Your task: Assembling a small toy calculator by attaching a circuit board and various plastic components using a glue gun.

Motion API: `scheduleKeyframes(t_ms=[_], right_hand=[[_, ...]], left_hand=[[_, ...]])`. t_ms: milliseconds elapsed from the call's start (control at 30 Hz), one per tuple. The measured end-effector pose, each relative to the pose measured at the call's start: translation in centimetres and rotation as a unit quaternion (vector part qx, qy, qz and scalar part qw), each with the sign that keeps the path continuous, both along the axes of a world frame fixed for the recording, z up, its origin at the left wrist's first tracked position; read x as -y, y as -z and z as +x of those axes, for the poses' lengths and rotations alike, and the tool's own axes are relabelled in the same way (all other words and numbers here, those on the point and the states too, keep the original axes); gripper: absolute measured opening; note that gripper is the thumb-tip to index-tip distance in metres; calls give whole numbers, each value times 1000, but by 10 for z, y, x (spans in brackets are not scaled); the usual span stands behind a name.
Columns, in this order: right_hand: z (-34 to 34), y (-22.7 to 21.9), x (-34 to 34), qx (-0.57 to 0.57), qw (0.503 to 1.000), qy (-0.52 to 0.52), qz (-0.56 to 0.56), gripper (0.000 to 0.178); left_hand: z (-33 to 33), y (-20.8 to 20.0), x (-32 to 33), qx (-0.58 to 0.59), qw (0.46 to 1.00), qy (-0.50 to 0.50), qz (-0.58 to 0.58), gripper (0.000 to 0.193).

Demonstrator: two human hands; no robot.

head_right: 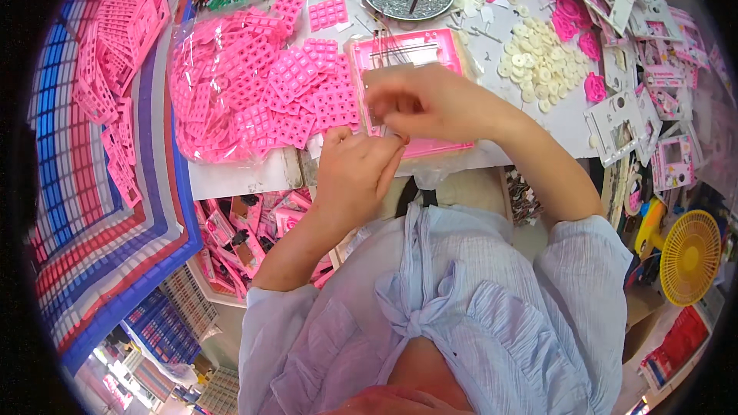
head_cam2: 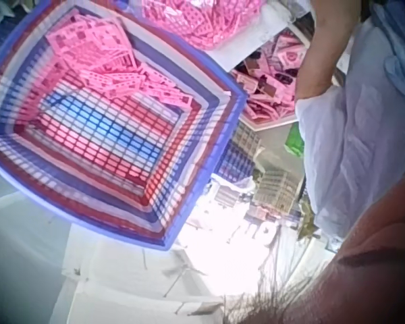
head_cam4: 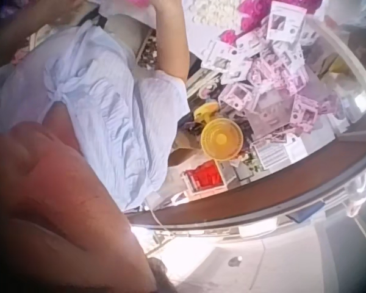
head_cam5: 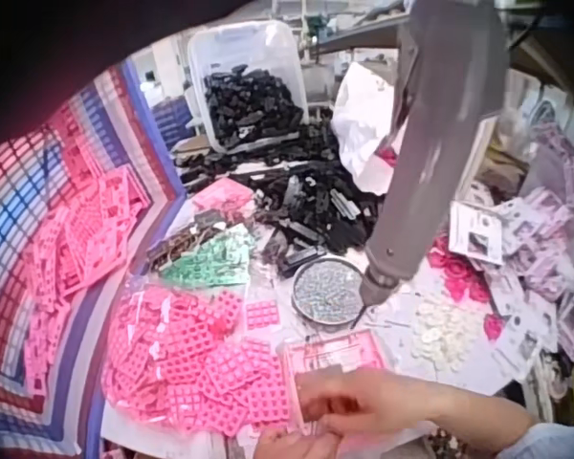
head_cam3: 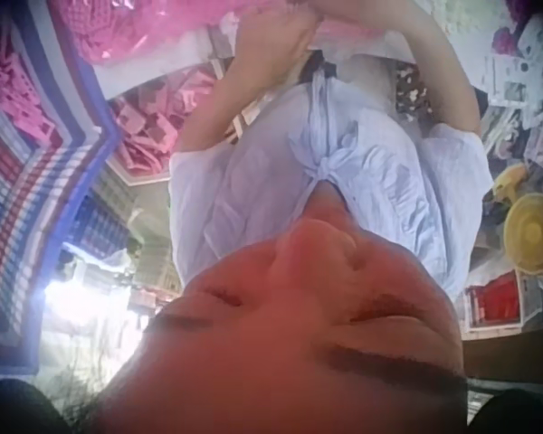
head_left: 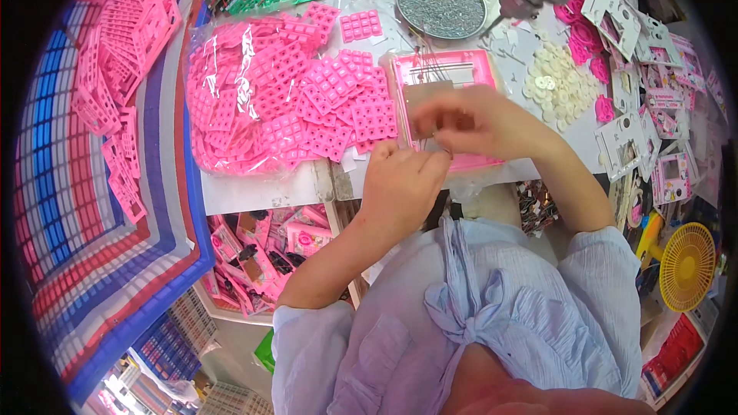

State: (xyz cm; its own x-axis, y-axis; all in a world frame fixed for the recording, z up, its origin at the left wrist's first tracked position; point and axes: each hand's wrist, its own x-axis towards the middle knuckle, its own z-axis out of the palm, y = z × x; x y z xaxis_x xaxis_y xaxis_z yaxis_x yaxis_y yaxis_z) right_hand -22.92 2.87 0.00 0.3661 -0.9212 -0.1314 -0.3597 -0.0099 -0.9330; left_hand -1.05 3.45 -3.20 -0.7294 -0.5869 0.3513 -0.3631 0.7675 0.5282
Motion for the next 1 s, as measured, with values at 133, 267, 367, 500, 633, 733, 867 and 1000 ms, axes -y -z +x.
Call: scheduleKeyframes(t_ms=[133, 267, 367, 500, 633, 733, 867, 1000], right_hand=[[-13, 6, -9, 24, 998, -50, 15, 25], [-8, 5, -12, -16, 1000, -12, -4, 19], [0, 6, -11, 3, 999, 47, 23, 13], [7, 17, -16, 76, 990, 112, 45, 12], [8, 18, -16, 128, 979, 137, 79, 15], [8, 18, -16, 160, 970, 147, 107, 15], [7, 10, -15, 206, 952, 170, 153, 14], [2, 14, -18, 201, 954, 182, 132, 14]], left_hand=[[-5, -2, 6, -65, 996, -2, 61, 9], [-9, -3, 4, -109, 968, -66, 217, 11], [-14, -3, 11, -106, 959, -101, 245, 12], [-21, 8, 12, -118, 962, -126, 210, 20], [-23, 11, 15, -99, 975, -117, 158, 29], [-26, 15, 14, -116, 976, -114, 143, 32], [-21, 22, 15, -140, 972, -108, 154, 37], [-15, 5, 19, -108, 977, -135, 125, 29]])
